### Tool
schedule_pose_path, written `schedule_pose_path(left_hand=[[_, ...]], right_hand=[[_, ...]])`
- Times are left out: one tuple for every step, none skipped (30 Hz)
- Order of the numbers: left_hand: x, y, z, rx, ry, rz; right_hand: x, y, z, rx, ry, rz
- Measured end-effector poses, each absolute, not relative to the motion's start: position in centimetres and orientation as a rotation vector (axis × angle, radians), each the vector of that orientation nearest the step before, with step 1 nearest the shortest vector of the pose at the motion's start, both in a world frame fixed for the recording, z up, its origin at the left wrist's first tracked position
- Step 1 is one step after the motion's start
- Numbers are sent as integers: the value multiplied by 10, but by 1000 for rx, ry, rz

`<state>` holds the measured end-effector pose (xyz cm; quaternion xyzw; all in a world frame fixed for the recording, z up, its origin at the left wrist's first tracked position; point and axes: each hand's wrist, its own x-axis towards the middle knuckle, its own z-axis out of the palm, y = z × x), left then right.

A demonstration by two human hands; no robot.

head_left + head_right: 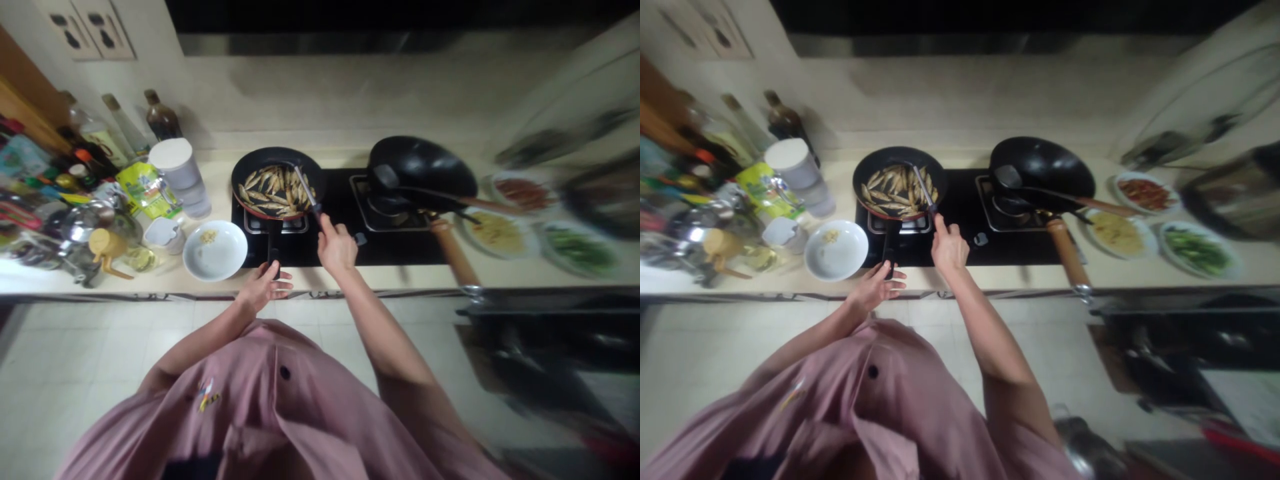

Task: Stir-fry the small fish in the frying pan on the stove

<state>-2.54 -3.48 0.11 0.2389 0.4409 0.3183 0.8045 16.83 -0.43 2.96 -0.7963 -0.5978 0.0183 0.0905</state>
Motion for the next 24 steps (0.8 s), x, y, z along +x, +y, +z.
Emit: schedule_pose_path(left_hand=[[-26,-36,0,510,960,701],[-27,-37,0,506,975,717],[-28,-38,-1,500,988,731],[-30,-38,-1,490,999,743],[-31,-39,-1,477,1008,755],[-33,-40,-1,460,1015,766],[-35,-41,-2,439,1023,778],[-37,-41,-2,417,1032,790],[-39,-42,-3,394,1043,801],[-40,-43,-4,372,1055,809],[-42,-43,-5,354,1068,816],[-42,-44,-6,339,1080,824],[-43,-45,-8,326,1092,833],[-43,-46,-9,311,1107,846],[-43,-46,-12,291,1123,864],[-43,-47,-14,267,1139,888],[-42,-47,-18,236,1153,909],[-41,-47,-21,198,1166,922],[-40,-47,-25,160,1178,928],[-38,-48,-29,127,1188,925],[-36,-50,-33,109,1189,905],[-33,-52,-37,107,1183,875],[-29,-55,-39,112,1167,838],[-25,-59,-41,137,1135,795]], right_hand=[[166,5,28,-2365,-1809,51],[164,13,27,-2358,-1841,54],[162,20,26,-2355,-1866,59],[161,26,25,-2356,-1884,62],[159,31,25,-2363,-1893,63],[158,35,24,-2372,-1899,61],[157,38,24,-2380,-1900,58],[156,39,24,-2387,-1900,62],[155,40,24,-2392,-1899,79],[154,41,24,-2393,-1899,107],[154,41,24,-2395,-1895,146],[154,41,23,-2392,-1891,191],[154,42,22,-2386,-1886,238],[155,42,21,-2372,-1881,280],[155,41,19,-2351,-1879,314],[157,40,18,-2322,-1877,339],[159,38,17,-2293,-1871,350],[161,34,16,-2259,-1860,333],[165,28,17,-2209,-1846,281],[169,20,17,-2133,-1825,205],[173,9,19,-2028,-1794,121],[176,-4,20,-1894,-1765,44],[178,-18,20,-1731,-1743,-2],[178,-34,19,-1572,-1728,3]])
